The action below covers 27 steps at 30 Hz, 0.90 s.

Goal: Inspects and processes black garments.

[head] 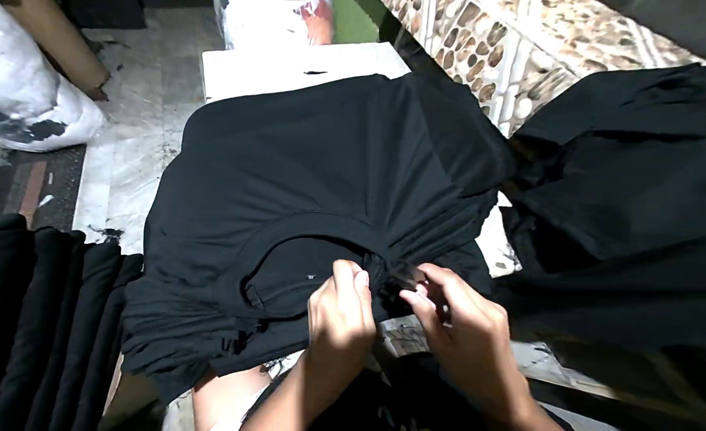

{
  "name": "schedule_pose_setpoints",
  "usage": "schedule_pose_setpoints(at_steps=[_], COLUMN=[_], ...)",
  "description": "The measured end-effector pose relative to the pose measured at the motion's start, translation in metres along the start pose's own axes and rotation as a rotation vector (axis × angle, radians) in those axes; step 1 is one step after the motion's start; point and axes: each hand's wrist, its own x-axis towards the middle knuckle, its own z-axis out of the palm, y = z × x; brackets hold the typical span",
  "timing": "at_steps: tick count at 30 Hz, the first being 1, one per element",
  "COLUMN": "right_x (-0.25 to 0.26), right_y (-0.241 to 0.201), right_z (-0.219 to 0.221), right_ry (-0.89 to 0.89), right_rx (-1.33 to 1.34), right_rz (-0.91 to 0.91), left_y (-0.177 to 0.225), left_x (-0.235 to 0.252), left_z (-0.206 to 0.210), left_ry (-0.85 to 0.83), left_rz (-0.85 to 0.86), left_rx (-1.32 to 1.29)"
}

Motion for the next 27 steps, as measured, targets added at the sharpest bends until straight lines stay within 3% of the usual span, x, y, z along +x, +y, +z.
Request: schedule_pose_setpoints(at_steps=[3,7,21,27], right_x=[0.004,0.008,0.019,0.012], right_y=[-0.004,-0.005,-0.009,-0.010], right_z=[-0.011,-0.009,0.005,-0.015], right_ry=[-0.092,-0.105,-0.085,-0.125], right_rx=[-0.181,-0.285,-0.340,-0.280], right_rz=[-0.039,-0.098,-0.135,-0.165], left_y=[-0.002,-0.005,-0.012,-0.019], left_x=[-0.006,-0.010,-0.015,-0.018], left_z=[0.015,0.018,0.022,0.022], left_ry=[0.152,0.169,0.220,0.268], left_rz=[0.168,0.260,0.310,0.251], left_rx=[0.237,0.315,0.346,0.234])
